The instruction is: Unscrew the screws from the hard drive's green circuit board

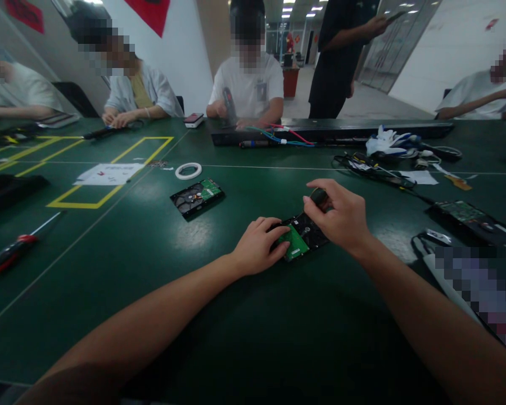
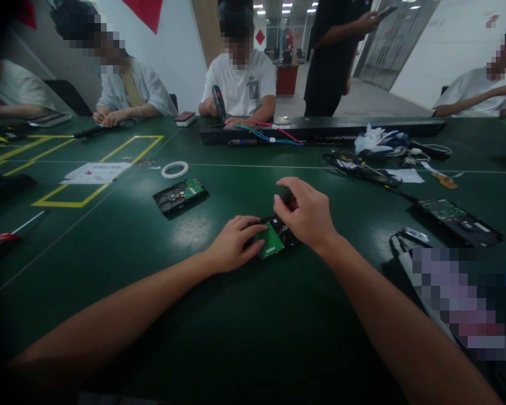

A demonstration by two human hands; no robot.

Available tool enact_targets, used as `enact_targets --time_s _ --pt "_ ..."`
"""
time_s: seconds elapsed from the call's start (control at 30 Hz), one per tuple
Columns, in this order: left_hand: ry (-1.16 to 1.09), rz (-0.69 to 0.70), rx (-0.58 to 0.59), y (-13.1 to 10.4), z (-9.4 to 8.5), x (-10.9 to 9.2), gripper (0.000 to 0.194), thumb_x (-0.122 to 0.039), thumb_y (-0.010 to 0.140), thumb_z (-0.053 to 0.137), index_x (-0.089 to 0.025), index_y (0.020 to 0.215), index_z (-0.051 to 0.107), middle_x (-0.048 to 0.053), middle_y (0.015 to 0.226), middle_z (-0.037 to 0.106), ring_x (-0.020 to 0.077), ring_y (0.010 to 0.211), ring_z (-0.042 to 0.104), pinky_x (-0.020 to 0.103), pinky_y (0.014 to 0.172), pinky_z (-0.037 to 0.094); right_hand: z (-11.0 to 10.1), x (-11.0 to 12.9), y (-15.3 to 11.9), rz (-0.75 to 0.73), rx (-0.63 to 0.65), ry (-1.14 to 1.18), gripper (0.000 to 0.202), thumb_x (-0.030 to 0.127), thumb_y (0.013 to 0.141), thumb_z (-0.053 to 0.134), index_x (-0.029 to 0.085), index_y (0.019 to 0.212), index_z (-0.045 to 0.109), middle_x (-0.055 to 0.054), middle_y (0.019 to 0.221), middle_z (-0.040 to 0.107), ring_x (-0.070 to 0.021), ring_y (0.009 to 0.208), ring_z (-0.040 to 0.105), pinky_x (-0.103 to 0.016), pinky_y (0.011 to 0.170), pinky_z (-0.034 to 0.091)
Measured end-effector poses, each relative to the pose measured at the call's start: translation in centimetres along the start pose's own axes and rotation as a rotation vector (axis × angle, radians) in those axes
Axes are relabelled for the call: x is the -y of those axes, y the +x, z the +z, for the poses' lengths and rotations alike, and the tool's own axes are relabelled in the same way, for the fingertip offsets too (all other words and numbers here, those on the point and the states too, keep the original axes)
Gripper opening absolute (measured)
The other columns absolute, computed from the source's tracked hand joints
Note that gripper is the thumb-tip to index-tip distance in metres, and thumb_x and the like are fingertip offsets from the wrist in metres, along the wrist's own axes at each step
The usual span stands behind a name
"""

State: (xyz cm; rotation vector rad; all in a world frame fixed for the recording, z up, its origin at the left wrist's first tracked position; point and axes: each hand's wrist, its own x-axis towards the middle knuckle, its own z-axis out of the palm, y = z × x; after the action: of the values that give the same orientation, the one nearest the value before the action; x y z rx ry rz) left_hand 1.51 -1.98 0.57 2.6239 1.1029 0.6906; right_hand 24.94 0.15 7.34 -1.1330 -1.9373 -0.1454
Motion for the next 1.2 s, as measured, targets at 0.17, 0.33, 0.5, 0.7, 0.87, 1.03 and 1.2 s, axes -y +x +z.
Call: enact_targets --time_s 0.17,0.33,0.5,0.7,0.87,1.03,1.2 --pt "0.002 -0.003 -0.002 0.01 0.15 0.02 0.04 -0.041 0.104 0.058 -0.022 0.139 0.065 0.014 0.141 0.062 0.0319 0.127 0.059 0.054 0.106 0.052 0.14 -0.09 -0.1 0.009 0.012 0.008 0.021 0.031 0.093 0.067 0.026 0.113 0.067 -0.002 0.095 0.075 -0.018 0.068 0.068 -0.034 0.066 0.054" --pt "0.003 0.002 -0.005 0.07 0.11 0.06 0.04 -0.041 0.105 0.057 -0.02 0.138 0.065 0.015 0.141 0.062 0.0321 0.127 0.059 0.054 0.106 0.052 0.07 0.15 -0.07 0.002 0.004 0.001 0.021 0.03 0.092 0.068 0.025 0.112 0.068 -0.002 0.094 0.075 -0.0171 0.066 0.066 -0.034 0.067 0.054" --pt "0.003 -0.004 0.001 0.09 0.11 0.03 0.04 -0.04 0.104 0.058 -0.022 0.139 0.065 0.014 0.141 0.062 0.0323 0.127 0.059 0.055 0.105 0.052 0.06 0.2 -0.07 0.001 0.009 -0.014 0.021 0.029 0.092 0.067 0.026 0.113 0.067 -0.002 0.096 0.076 -0.0174 0.066 0.066 -0.034 0.067 0.054" --pt "0.003 -0.003 0.0 0.08 0.24 0.19 0.041 -0.041 0.104 0.059 -0.023 0.14 0.065 0.014 0.142 0.061 0.0322 0.128 0.059 0.055 0.106 0.052 0.07 0.12 -0.03 -0.008 0.012 -0.007 0.021 0.029 0.092 0.067 0.025 0.113 0.067 -0.001 0.093 0.075 -0.0164 0.064 0.065 -0.033 0.067 0.054" --pt "0.003 -0.007 -0.006 0.04 0.17 -0.02 0.04 -0.04 0.104 0.058 -0.021 0.139 0.065 0.015 0.143 0.06 0.0323 0.13 0.058 0.055 0.108 0.051 -0.08 0.23 0.14 -0.034 0.043 0.007 0.024 0.028 0.093 0.067 0.025 0.118 0.067 -0.004 0.1 0.076 -0.0173 0.068 0.067 -0.035 0.07 0.056" --pt "0.003 0.004 -0.009 -0.01 0.33 0.04 0.04 -0.039 0.104 0.058 -0.019 0.138 0.065 0.016 0.143 0.06 0.0324 0.132 0.058 0.055 0.109 0.051 -0.33 0.33 0.34 -0.046 0.084 0.013 0.034 0.027 0.095 0.065 0.023 0.128 0.067 -0.007 0.108 0.077 -0.0203 0.076 0.07 -0.038 0.076 0.058" --pt "-0.003 0.007 -0.005 -0.04 0.31 0.1 0.039 -0.039 0.106 0.057 -0.019 0.138 0.065 0.016 0.145 0.059 0.0324 0.133 0.057 0.054 0.109 0.052 -0.6 0.38 0.52 -0.034 0.13 0.031 0.044 0.026 0.095 0.064 0.021 0.138 0.064 -0.008 0.108 0.075 -0.0223 0.082 0.069 -0.04 0.08 0.058"
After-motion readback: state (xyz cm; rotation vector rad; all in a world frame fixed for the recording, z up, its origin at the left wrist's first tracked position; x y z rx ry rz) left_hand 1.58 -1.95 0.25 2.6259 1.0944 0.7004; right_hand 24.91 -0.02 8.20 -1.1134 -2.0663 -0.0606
